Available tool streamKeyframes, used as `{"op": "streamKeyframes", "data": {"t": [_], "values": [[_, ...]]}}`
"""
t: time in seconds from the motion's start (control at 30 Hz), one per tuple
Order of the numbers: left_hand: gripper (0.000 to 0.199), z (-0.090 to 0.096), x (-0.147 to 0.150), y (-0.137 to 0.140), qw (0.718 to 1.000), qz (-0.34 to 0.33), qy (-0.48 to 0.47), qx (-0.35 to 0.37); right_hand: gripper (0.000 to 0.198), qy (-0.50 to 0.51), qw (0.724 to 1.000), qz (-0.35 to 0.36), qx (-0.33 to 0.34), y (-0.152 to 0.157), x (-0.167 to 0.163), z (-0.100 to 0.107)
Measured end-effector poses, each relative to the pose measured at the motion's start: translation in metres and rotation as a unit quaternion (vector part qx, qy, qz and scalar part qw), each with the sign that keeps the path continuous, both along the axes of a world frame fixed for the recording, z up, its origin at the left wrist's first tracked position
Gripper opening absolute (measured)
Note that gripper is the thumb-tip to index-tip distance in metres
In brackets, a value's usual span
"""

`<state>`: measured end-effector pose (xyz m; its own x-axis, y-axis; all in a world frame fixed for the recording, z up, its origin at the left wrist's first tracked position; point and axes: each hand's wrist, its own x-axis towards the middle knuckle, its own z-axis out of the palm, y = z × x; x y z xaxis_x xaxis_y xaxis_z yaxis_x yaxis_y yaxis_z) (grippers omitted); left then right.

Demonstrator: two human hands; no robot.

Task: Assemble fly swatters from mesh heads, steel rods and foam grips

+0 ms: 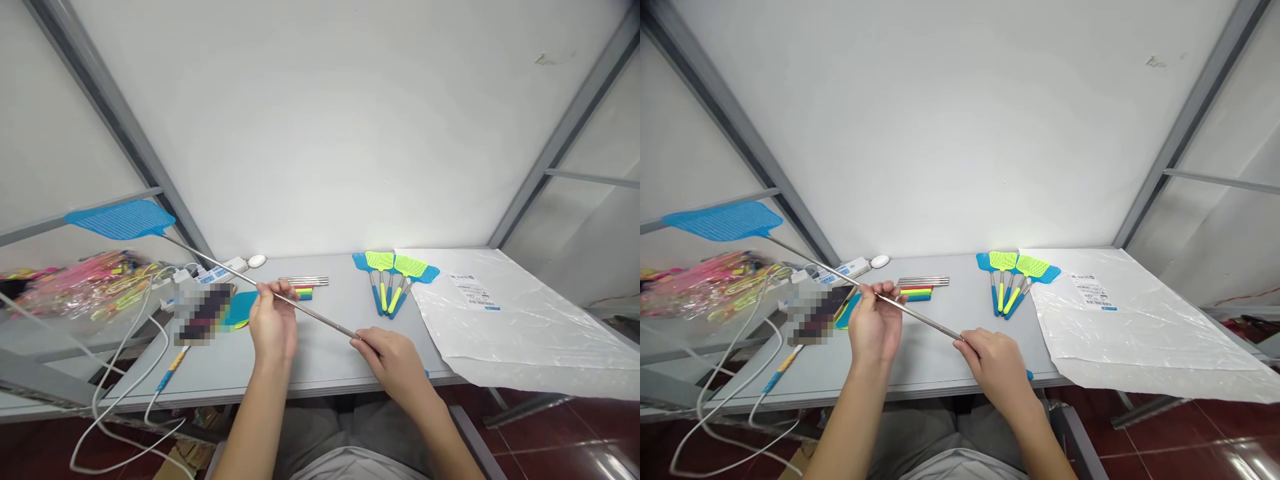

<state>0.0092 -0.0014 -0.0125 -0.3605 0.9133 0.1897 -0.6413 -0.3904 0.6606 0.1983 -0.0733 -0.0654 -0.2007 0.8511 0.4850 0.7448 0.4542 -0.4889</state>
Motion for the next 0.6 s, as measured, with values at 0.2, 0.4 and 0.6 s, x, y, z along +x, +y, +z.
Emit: {"op": "streamKeyframes", "data": {"t": [0.2,0.4,0.6], "values": [[0.045,-0.023,0.039,-0.018,0.991,-0.094,0.089,-0.046,0.032,-0.017,0.999,-0.024,0.023,0.012,-0.003,0.004],[0.037,-0.015,0.018,-0.009,0.999,0.002,0.044,0.016,0.029,-0.032,0.999,0.003,0.024,0.019,-0.005,0.010],[0.041,0.023,-0.018,0.022,0.998,0.027,0.033,0.036,0.027,0.010,1.000,-0.007,-0.003,0.014,0.003,0.004]]}}
